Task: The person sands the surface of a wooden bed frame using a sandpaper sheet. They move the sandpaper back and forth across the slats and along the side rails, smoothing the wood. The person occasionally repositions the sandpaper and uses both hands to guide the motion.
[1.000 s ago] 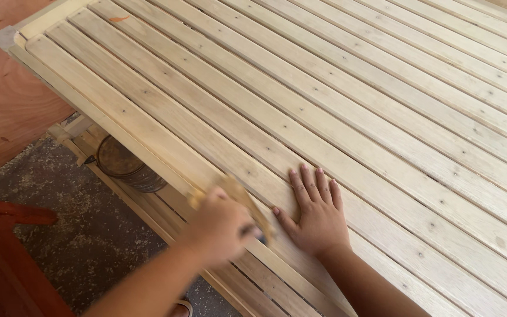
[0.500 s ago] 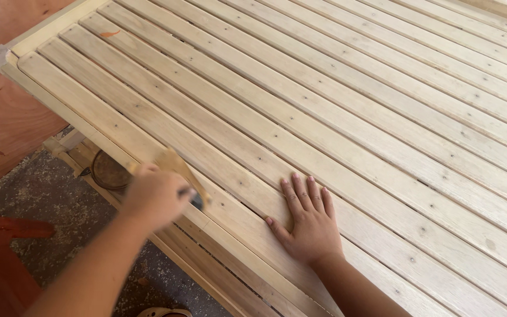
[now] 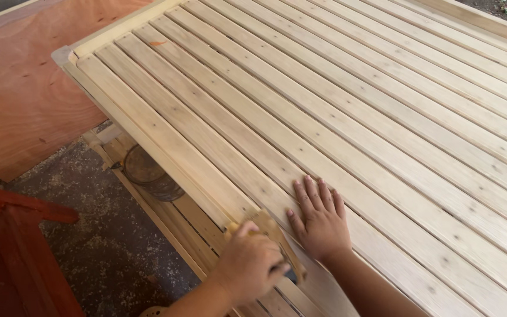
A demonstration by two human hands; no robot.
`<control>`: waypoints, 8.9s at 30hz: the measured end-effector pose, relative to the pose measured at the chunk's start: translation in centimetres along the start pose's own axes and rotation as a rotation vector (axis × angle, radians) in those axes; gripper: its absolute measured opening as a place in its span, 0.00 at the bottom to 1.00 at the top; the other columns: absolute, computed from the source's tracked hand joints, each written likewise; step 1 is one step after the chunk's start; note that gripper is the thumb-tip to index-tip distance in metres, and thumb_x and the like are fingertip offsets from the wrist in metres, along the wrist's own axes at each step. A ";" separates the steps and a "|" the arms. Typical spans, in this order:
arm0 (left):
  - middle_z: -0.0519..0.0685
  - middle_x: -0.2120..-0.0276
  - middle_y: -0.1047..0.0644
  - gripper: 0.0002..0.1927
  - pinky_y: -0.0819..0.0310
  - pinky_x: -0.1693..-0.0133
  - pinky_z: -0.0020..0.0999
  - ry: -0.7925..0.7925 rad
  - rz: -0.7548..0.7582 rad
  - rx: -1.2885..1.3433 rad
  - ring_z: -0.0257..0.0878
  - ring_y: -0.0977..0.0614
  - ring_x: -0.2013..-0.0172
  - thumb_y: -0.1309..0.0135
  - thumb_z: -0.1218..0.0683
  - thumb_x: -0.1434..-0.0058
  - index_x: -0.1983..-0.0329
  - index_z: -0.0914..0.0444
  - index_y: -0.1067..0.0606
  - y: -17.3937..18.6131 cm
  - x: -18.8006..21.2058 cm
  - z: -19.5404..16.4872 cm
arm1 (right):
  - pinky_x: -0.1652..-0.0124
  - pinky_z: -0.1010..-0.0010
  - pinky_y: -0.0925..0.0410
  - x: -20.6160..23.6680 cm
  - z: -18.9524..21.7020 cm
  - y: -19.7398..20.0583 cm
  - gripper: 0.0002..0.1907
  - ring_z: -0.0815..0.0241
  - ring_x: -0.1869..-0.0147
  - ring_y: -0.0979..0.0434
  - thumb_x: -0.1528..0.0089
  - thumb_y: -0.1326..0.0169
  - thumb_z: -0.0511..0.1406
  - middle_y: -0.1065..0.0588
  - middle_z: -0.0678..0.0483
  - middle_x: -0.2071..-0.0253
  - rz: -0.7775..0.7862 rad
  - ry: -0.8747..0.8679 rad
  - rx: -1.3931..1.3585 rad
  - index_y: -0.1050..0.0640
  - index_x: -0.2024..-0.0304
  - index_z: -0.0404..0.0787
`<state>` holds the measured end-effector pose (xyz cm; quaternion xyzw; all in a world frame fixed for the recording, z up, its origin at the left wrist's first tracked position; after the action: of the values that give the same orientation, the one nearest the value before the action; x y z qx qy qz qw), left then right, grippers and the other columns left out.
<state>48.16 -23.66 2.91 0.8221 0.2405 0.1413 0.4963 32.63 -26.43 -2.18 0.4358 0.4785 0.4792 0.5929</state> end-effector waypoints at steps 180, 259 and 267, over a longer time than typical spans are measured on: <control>0.45 0.70 0.19 0.17 0.44 0.36 0.51 0.457 -0.102 -0.213 0.43 0.21 0.57 0.47 0.41 0.37 0.73 0.55 0.21 33.0 -0.9 59.4 | 0.29 0.55 0.66 -41.2 28.8 -8.2 0.30 0.52 0.19 0.60 0.31 0.66 0.53 0.50 0.57 0.22 0.052 0.266 0.065 0.43 0.26 0.63; 0.53 0.68 0.18 0.19 0.23 0.62 0.46 0.559 -0.396 0.156 0.50 0.17 0.64 0.51 0.43 0.32 0.65 0.61 0.20 38.4 -2.0 70.1 | 0.41 0.49 0.37 -51.6 44.1 -9.0 0.29 0.44 0.35 0.31 0.47 0.47 0.30 0.25 0.45 0.39 -0.268 0.079 -0.194 0.25 0.41 0.40; 0.54 0.72 0.17 0.19 0.24 0.64 0.44 0.623 -0.468 0.458 0.50 0.16 0.69 0.52 0.44 0.32 0.65 0.62 0.19 37.1 -1.5 71.9 | 0.47 0.59 0.30 -50.6 46.3 -11.9 0.11 0.44 0.50 0.20 0.37 0.46 0.35 0.21 0.43 0.57 0.072 -0.366 -0.834 0.19 0.55 0.37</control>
<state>90.18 -92.78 2.13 0.7525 0.5830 0.2093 0.2239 75.82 -80.94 1.28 0.2539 0.1163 0.5663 0.7754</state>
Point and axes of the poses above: each hand's wrist, its own x-axis away from the middle knuckle, its own y-axis out of the back of the hand, z = x × y, the point moved 7 cm from there along -x, towards the middle knuckle
